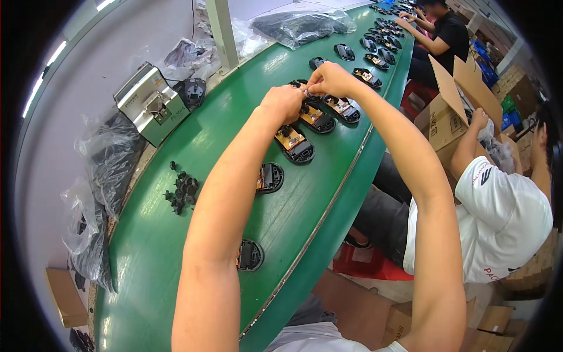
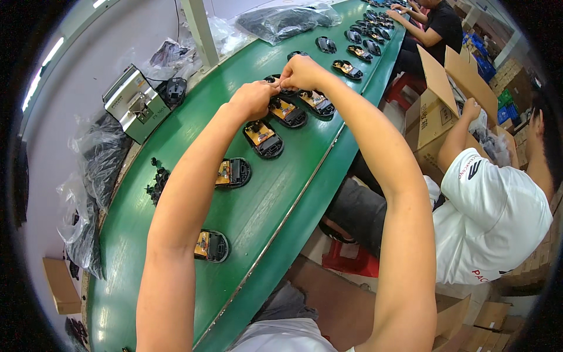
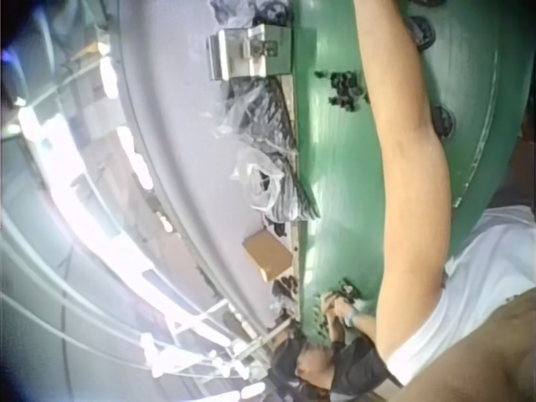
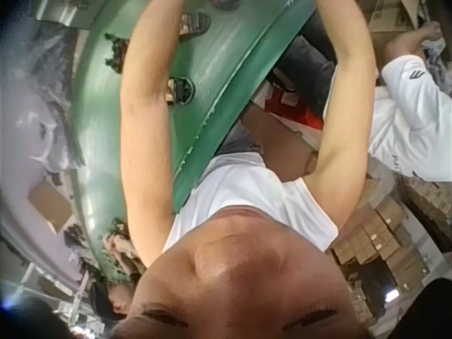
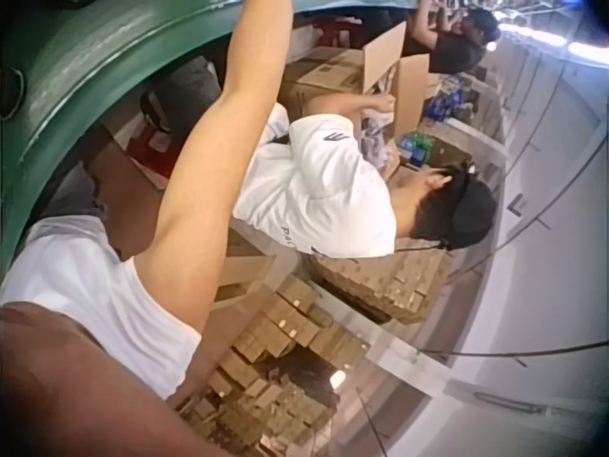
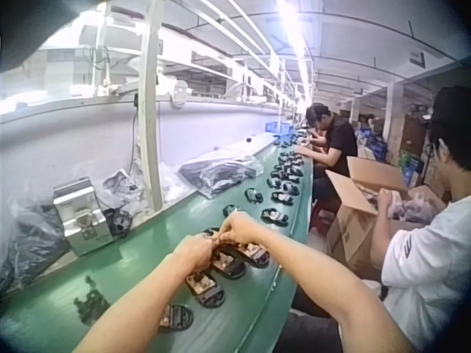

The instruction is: Assembling small electronic devices by attaching plastic components to the housings on a production line

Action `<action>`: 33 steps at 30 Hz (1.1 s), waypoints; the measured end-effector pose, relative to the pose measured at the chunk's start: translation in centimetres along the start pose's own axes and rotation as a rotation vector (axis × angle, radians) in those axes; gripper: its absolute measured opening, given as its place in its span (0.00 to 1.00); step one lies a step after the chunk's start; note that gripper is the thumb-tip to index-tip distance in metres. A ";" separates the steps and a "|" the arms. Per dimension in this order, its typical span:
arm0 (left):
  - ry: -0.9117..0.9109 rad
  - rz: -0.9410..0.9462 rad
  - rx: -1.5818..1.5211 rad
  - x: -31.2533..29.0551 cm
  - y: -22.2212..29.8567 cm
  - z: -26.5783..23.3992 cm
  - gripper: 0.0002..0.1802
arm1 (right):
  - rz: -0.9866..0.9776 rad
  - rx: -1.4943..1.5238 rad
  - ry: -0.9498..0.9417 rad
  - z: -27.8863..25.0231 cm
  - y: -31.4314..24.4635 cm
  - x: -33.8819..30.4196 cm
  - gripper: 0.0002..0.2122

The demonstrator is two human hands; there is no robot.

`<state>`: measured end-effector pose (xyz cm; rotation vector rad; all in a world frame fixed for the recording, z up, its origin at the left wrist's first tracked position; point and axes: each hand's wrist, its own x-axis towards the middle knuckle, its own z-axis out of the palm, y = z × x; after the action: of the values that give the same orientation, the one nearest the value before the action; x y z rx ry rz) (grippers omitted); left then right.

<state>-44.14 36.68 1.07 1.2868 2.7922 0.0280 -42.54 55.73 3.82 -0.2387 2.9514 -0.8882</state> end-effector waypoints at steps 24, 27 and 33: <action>0.053 0.013 -0.034 0.9 0.5 0.2 0.35 | -0.045 -0.491 0.521 5.0 1.0 1.4 0.08; -0.071 -0.067 0.009 1.0 1.1 -0.3 0.34 | -0.140 -0.537 0.498 5.9 1.3 0.3 0.07; 0.035 0.013 0.005 1.7 -0.1 0.6 0.35 | -0.186 -0.073 0.520 4.5 1.2 -1.9 0.11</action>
<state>-45.22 37.89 0.41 1.3181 2.8150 0.0453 -40.41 54.63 -0.60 -0.3343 3.4927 -0.9947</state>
